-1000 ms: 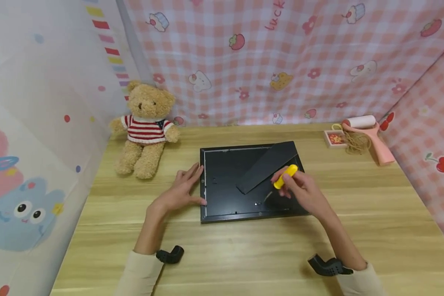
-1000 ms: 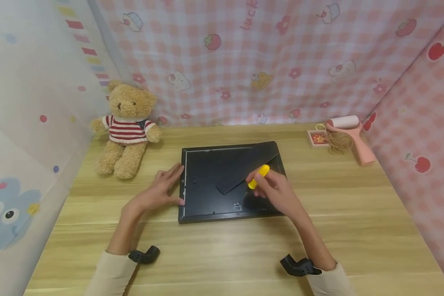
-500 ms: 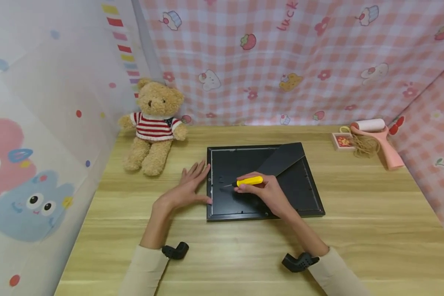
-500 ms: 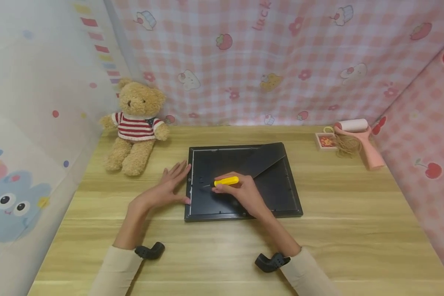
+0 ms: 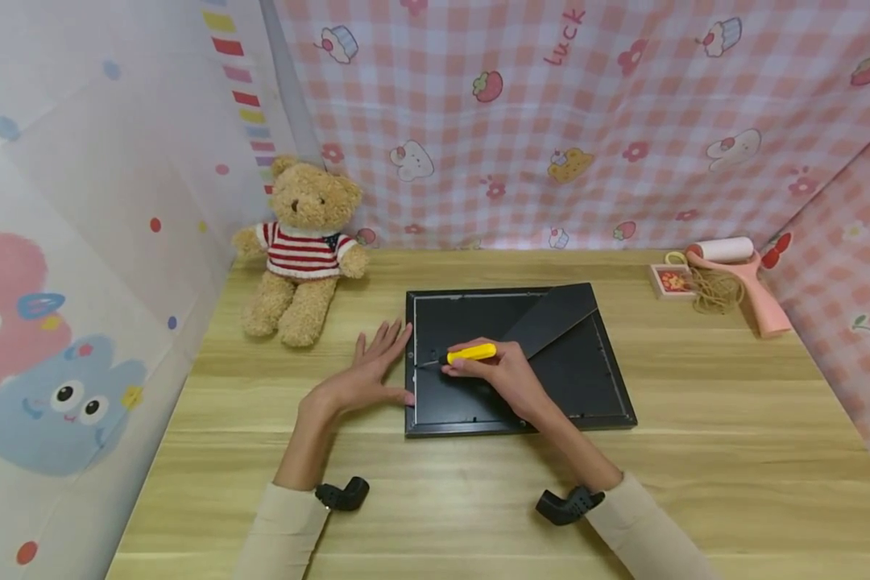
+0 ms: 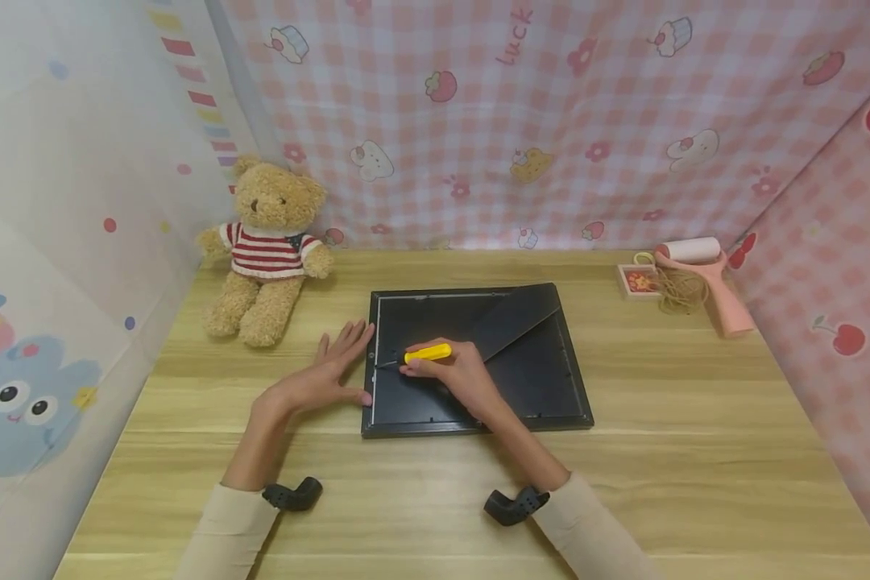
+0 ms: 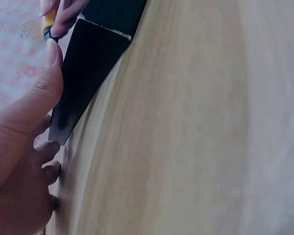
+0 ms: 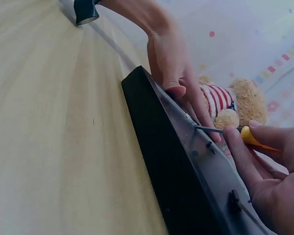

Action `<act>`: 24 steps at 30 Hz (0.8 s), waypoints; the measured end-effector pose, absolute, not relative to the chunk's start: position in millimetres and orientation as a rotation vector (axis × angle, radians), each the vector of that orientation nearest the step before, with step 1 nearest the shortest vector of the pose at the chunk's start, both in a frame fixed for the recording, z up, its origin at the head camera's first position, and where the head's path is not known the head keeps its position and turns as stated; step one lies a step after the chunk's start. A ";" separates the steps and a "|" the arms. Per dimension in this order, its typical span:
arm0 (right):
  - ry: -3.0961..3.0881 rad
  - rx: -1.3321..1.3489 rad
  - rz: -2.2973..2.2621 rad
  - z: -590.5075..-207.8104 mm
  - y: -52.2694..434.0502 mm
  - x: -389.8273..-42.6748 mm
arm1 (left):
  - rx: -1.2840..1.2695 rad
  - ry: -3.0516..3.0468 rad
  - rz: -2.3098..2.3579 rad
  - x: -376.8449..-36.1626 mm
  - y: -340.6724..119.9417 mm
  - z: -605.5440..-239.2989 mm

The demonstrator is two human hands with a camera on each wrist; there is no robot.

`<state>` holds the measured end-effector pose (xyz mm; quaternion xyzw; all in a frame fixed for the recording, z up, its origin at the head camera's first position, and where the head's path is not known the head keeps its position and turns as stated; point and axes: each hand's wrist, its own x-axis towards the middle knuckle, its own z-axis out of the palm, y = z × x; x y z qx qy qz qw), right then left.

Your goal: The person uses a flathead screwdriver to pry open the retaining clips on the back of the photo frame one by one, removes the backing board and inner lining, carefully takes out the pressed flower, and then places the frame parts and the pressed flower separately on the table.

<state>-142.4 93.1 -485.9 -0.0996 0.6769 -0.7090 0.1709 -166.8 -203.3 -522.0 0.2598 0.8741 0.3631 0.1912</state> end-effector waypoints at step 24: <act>2.416 -0.765 -1.553 -449.9 61.7 -162.2 | 0.739 2.438 1.040 -166.8 -201.8 -520.7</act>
